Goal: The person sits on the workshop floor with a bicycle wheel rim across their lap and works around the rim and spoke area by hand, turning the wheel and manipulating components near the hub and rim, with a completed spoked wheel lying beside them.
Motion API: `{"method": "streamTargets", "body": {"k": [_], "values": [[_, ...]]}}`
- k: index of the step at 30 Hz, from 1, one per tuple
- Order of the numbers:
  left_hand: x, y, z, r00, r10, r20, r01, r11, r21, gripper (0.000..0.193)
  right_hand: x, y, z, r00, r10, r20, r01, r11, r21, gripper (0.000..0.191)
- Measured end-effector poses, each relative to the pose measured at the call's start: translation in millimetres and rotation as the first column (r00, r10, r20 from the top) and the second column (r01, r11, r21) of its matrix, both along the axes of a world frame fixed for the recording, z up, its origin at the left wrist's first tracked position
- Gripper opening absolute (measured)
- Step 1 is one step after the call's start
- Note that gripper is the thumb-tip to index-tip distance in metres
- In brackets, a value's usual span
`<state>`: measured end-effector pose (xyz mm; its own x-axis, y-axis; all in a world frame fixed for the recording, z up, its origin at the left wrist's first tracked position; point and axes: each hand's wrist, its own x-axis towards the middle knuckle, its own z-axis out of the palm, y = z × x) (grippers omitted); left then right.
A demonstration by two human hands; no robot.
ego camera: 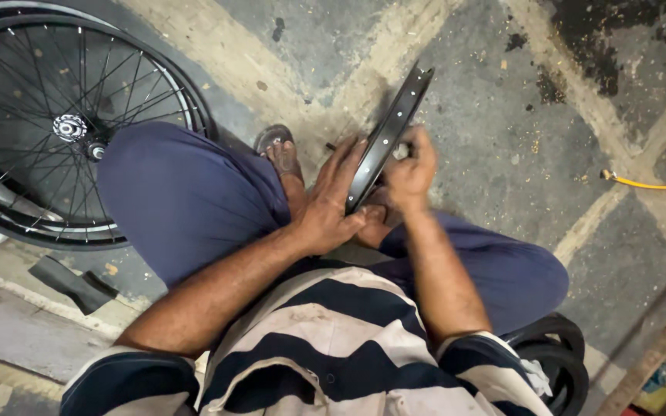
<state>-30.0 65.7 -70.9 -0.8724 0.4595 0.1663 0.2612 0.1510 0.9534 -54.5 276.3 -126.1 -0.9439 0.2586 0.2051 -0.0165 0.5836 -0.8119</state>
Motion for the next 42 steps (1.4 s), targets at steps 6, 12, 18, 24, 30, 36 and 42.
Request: {"method": "streamTargets", "body": {"k": [6, 12, 18, 24, 30, 36, 42], "values": [[2.9, 5.9, 3.9, 1.000, 0.015, 0.018, -0.015, 1.000, -0.003, 0.098, 15.1, -3.1, 1.8, 0.979, 0.039, -0.201, 0.006, 0.976, 0.219, 0.021], [4.4, 3.4, 3.5, 0.999, -0.017, 0.041, 0.018, 1.000, -0.007, 0.100, 12.7, 48.4, 22.2, 0.889, 0.137, 0.438, -0.049, 0.977, -0.206, 0.028], [3.1, 5.7, 2.2, 0.999, -0.037, -0.006, 0.037, 0.999, -0.004, 0.102, -18.5, 55.9, 30.4, 0.764, 0.622, 0.168, -0.133, 0.408, -0.903, 0.049], [2.9, 6.5, 3.7, 1.000, -0.030, 0.007, 0.030, 0.999, -0.038, 0.100, -15.4, 47.8, 29.3, 0.811, 0.580, 0.083, -0.150, 0.343, -0.927, 0.047], [1.2, 3.5, 4.2, 0.999, -0.035, -0.037, 0.033, 0.998, -0.045, 0.104, -11.1, 43.9, 30.9, 0.764, 0.568, 0.308, -0.119, 0.592, -0.797, 0.046], [0.6, 4.3, 7.4, 0.999, -0.008, -0.048, 0.004, 0.996, -0.089, 0.101, 9.1, -3.9, 37.2, 0.991, -0.028, -0.131, 0.058, 0.973, 0.225, 0.021], [2.8, 8.7, 7.5, 0.998, -0.011, -0.068, 0.004, 0.995, -0.099, 0.099, -1.3, 14.0, 47.4, 0.792, 0.485, 0.371, -0.434, 0.875, -0.215, 0.040]]}}
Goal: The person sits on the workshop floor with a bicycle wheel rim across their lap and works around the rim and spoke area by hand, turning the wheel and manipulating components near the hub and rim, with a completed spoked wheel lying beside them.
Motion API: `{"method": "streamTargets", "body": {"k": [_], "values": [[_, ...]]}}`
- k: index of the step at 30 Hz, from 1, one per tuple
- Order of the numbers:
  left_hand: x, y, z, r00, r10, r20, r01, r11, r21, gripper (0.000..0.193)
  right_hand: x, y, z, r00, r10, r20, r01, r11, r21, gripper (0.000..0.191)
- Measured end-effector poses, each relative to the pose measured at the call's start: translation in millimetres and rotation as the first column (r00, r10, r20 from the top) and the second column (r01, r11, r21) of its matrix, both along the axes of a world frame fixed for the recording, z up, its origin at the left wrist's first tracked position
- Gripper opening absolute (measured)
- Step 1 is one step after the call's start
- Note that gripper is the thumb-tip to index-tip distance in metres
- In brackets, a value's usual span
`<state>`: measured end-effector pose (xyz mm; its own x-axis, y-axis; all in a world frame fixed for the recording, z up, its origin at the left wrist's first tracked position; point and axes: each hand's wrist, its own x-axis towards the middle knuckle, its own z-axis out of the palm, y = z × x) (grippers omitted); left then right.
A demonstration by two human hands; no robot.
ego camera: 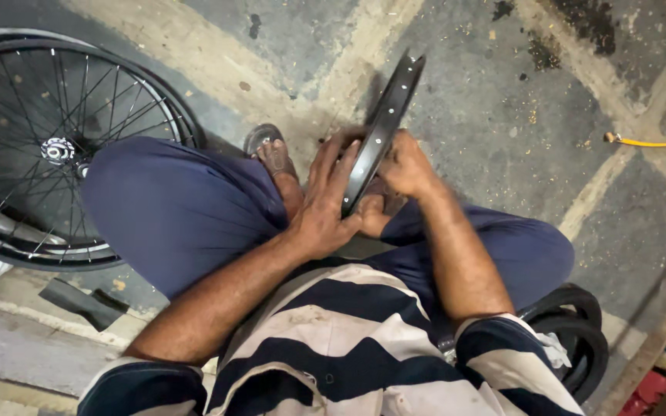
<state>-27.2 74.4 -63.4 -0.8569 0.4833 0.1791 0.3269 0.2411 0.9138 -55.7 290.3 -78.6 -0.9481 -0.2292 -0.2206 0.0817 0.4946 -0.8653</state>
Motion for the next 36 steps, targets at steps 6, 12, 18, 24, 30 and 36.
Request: {"method": "streamTargets", "body": {"k": [6, 12, 18, 24, 30, 36], "values": [[5.2, -0.8, -7.4, 1.000, -0.029, 0.008, 0.028, 0.996, 0.081, 0.100, 6.7, -44.2, -22.6, 0.815, -0.396, -0.422, 0.376, 0.917, -0.133, 0.024], [4.9, -5.6, -14.4, 0.999, -0.013, 0.044, 0.008, 0.994, 0.105, 0.101, -10.3, 11.9, -0.9, 0.964, 0.078, 0.254, 0.139, 0.667, -0.732, 0.024], [7.2, -10.1, -10.0, 0.996, 0.003, 0.094, -0.010, 0.997, 0.082, 0.100, 2.6, -2.0, -11.1, 0.952, -0.208, -0.225, 0.211, 0.977, -0.013, 0.029], [6.4, -7.9, -1.4, 0.994, 0.024, 0.103, -0.036, 0.993, 0.113, 0.091, 2.0, -27.3, -17.9, 0.603, -0.103, -0.791, 0.472, 0.846, 0.249, 0.031], [3.6, -9.8, -2.6, 0.999, 0.032, 0.042, -0.037, 0.991, 0.126, 0.090, 18.0, -10.0, -16.2, 0.880, -0.289, -0.377, 0.328, 0.944, 0.043, 0.017], [5.9, -8.5, -4.1, 0.998, 0.042, 0.049, -0.048, 0.993, 0.112, 0.091, 8.2, 8.0, -11.1, 0.901, -0.233, 0.366, 0.418, 0.695, -0.585, 0.037]]}}
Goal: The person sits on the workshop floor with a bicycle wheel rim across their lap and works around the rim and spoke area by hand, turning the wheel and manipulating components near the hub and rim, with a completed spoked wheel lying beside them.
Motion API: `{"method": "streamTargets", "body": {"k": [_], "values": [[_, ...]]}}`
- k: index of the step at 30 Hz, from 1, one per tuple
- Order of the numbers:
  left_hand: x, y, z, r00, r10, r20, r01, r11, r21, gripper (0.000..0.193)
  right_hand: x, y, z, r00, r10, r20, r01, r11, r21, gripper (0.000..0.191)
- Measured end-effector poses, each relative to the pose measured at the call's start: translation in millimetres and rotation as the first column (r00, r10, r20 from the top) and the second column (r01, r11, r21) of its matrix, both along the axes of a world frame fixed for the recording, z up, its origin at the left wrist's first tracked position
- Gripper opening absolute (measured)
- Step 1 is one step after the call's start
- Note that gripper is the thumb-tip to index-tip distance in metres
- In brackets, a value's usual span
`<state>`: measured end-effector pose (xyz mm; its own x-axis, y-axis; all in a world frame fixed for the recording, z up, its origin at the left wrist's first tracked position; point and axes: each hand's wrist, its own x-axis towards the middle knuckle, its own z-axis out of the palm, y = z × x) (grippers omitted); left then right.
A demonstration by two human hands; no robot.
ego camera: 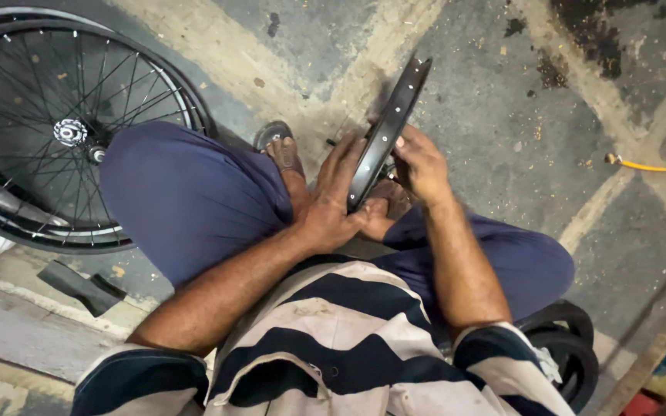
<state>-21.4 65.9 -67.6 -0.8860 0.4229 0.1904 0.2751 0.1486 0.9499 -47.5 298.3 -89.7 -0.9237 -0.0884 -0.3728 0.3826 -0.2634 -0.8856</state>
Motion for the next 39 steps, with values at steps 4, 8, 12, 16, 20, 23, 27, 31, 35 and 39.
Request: {"method": "streamTargets", "body": {"k": [4, 8, 12, 16, 20, 23, 27, 31, 35, 39], "values": [[0.3, 1.3, -0.9, 1.000, 0.005, 0.022, -0.005, 1.000, -0.011, 0.094, -9.4, -0.4, 6.6, 0.968, 0.199, -0.152, -0.138, 0.930, 0.341, 0.045], [1.4, 2.8, -1.0, 0.999, 0.002, 0.042, -0.001, 1.000, -0.022, 0.093, -6.5, -22.3, -5.9, 0.838, 0.254, -0.483, 0.410, 0.289, 0.865, 0.035], [0.6, 1.7, -1.2, 1.000, 0.003, 0.029, -0.001, 0.999, -0.053, 0.094, 4.8, -30.6, -20.8, 0.653, 0.336, -0.679, 0.635, 0.248, 0.732, 0.026], [-2.4, 2.0, -1.8, 1.000, -0.010, 0.003, 0.010, 1.000, -0.009, 0.093, 14.1, -11.8, -18.0, 0.940, 0.068, -0.334, 0.191, 0.709, 0.679, 0.027], [-2.2, 1.3, -1.2, 1.000, -0.025, 0.013, 0.025, 1.000, -0.007, 0.095, 6.4, 3.5, -9.2, 1.000, -0.014, -0.010, 0.017, 0.951, 0.309, 0.035], [-1.2, 0.6, -0.2, 0.999, -0.035, 0.029, 0.036, 0.999, -0.024, 0.096, -2.9, 3.7, -3.7, 0.993, 0.112, -0.038, -0.106, 0.987, 0.119, 0.042], [-0.9, 1.7, 0.9, 1.000, -0.016, 0.016, 0.017, 0.998, -0.060, 0.094, -7.1, -13.9, -0.4, 0.928, 0.173, -0.330, -0.014, 0.901, 0.434, 0.045], [-2.1, 3.8, 2.7, 0.999, -0.014, 0.040, 0.015, 0.999, -0.031, 0.093, -6.1, -36.7, -2.0, 0.714, 0.274, -0.644, 0.600, 0.235, 0.765, 0.027], [-4.4, 2.1, 4.9, 1.000, -0.002, 0.017, 0.003, 0.998, -0.058, 0.093, 1.8, -33.6, -3.7, 0.772, 0.245, -0.586, 0.469, 0.403, 0.786, 0.017], [-4.5, 1.0, 5.3, 1.000, -0.004, -0.005, 0.003, 0.999, -0.049, 0.092, 12.4, -13.4, -9.1, 0.913, 0.133, -0.386, 0.159, 0.755, 0.636, 0.016]]}}
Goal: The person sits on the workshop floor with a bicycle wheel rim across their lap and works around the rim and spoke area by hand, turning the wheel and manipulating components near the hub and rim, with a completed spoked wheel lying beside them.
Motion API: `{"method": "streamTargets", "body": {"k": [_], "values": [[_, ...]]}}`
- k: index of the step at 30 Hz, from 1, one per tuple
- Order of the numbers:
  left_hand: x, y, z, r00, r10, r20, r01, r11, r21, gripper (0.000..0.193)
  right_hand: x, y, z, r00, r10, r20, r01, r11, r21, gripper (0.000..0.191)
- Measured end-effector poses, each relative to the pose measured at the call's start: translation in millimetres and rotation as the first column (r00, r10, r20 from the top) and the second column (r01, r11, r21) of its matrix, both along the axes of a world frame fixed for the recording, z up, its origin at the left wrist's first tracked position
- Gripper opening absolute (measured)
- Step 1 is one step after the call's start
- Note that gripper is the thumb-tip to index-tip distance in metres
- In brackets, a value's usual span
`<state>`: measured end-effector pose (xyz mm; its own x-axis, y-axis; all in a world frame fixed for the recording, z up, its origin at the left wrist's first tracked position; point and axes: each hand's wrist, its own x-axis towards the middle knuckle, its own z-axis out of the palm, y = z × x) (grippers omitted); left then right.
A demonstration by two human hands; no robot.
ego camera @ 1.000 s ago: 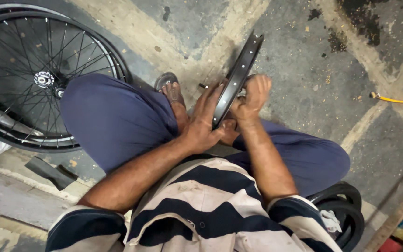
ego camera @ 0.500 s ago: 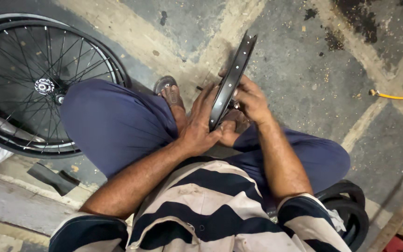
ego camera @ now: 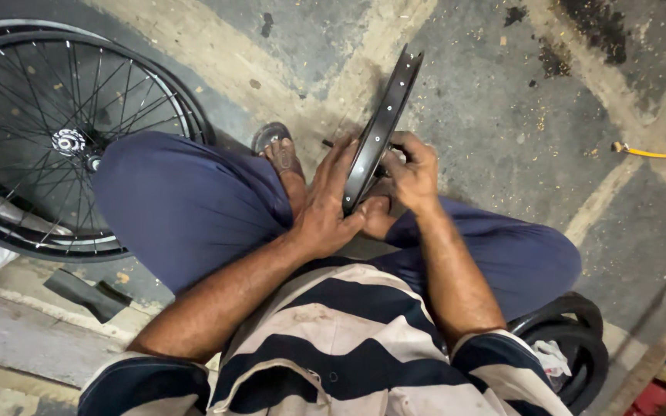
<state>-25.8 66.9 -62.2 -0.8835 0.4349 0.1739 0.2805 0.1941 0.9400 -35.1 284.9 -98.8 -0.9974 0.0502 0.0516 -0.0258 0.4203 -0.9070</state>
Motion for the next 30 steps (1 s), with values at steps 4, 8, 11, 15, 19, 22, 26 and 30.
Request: {"method": "streamTargets", "body": {"k": [4, 8, 11, 15, 19, 22, 26, 30], "values": [[3.4, 1.3, -0.5, 1.000, -0.002, 0.003, 0.002, 1.000, -0.030, 0.092, -3.9, 15.1, -2.8, 0.942, 0.008, 0.337, 0.081, 0.965, -0.248, 0.035], [2.5, 2.0, -2.0, 1.000, -0.014, 0.001, 0.014, 1.000, 0.008, 0.092, -14.6, 18.0, 4.0, 0.925, 0.222, 0.310, -0.003, 0.818, -0.575, 0.045], [3.2, 1.4, -2.1, 1.000, -0.004, 0.015, 0.004, 1.000, -0.002, 0.092, -13.8, 8.4, 5.4, 0.961, 0.201, 0.191, -0.104, 0.901, -0.421, 0.047], [3.7, 0.3, 0.2, 1.000, -0.002, 0.019, 0.002, 1.000, 0.022, 0.091, -2.0, -9.0, -5.9, 0.989, -0.134, -0.064, 0.148, 0.933, 0.329, 0.029], [-26.1, 11.5, 2.9, 0.998, 0.036, -0.059, -0.041, 0.994, -0.098, 0.100, 1.6, -8.4, -17.1, 0.996, -0.062, -0.068, 0.063, 0.998, 0.002, 0.028], [-84.6, 37.1, 1.6, 0.971, -0.011, 0.238, 0.002, 0.999, 0.037, 0.100, -6.8, -2.3, -19.5, 0.997, 0.009, 0.070, 0.020, 0.915, -0.402, 0.029], [-104.3, 50.9, 10.3, 0.904, -0.069, 0.422, -0.004, 0.985, 0.170, 0.093, -8.5, 1.5, -16.9, 0.987, -0.078, 0.140, 0.118, 0.946, -0.302, 0.019], [-59.9, 18.9, 13.8, 0.942, -0.056, 0.330, 0.040, 0.998, 0.053, 0.094, 14.4, 3.1, -14.5, 0.990, -0.134, 0.044, 0.141, 0.936, -0.322, 0.019]]}}
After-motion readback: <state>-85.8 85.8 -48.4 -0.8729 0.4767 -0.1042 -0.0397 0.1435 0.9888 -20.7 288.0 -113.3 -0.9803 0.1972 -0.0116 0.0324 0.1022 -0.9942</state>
